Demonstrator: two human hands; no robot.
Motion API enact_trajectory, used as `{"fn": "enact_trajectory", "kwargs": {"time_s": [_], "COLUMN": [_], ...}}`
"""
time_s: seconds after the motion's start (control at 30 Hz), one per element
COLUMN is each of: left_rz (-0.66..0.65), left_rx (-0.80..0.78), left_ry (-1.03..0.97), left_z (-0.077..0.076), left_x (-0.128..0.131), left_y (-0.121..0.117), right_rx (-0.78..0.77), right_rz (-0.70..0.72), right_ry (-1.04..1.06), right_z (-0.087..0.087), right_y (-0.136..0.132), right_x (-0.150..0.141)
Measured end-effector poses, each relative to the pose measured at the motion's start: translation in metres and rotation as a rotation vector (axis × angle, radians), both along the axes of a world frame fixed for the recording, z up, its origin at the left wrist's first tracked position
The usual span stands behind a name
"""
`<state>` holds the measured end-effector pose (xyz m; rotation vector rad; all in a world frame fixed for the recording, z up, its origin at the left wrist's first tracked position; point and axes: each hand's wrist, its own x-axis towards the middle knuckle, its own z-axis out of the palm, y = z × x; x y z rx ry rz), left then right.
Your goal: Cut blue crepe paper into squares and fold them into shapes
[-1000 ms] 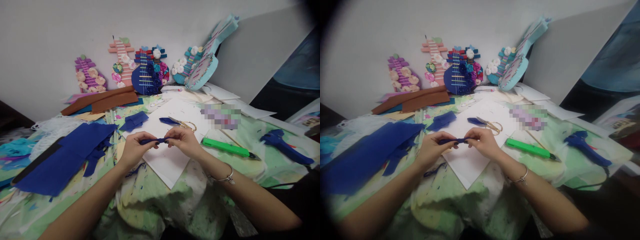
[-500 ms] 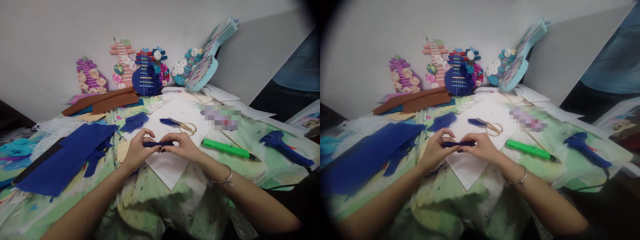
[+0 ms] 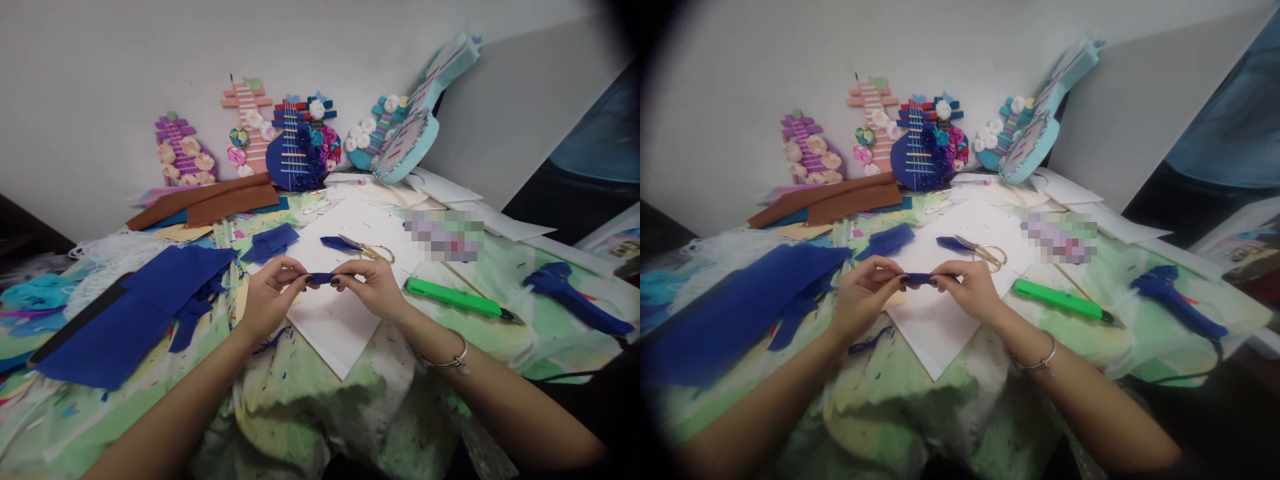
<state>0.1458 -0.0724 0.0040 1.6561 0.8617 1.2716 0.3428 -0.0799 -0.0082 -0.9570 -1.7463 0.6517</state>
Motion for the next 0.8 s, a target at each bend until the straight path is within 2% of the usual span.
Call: {"fn": "enact_trajectory", "kwargs": {"time_s": [0.13, 0.43, 0.8], "left_rz": [0.023, -0.032, 0.074], "left_rx": [-0.002, 0.008, 0.042], "left_ry": [-0.024, -0.068, -0.036], "left_z": [-0.0003, -0.0025, -0.0002], "left_x": [-0.0002, -0.0015, -0.0020], "left_y": [0.0023, 0.0024, 0.0046], "right_rx": [0.028, 0.042, 0.048], "right_rz": [-0.041, -0.054, -0.050], "right_ry": [0.001, 0.004, 0.011], "right_z": [-0.0015, -0.0039, -0.0032], "right_y": [0.0008, 0.0016, 0.0008], "right_x": [0.0009, 0.0017, 0.0015]}}
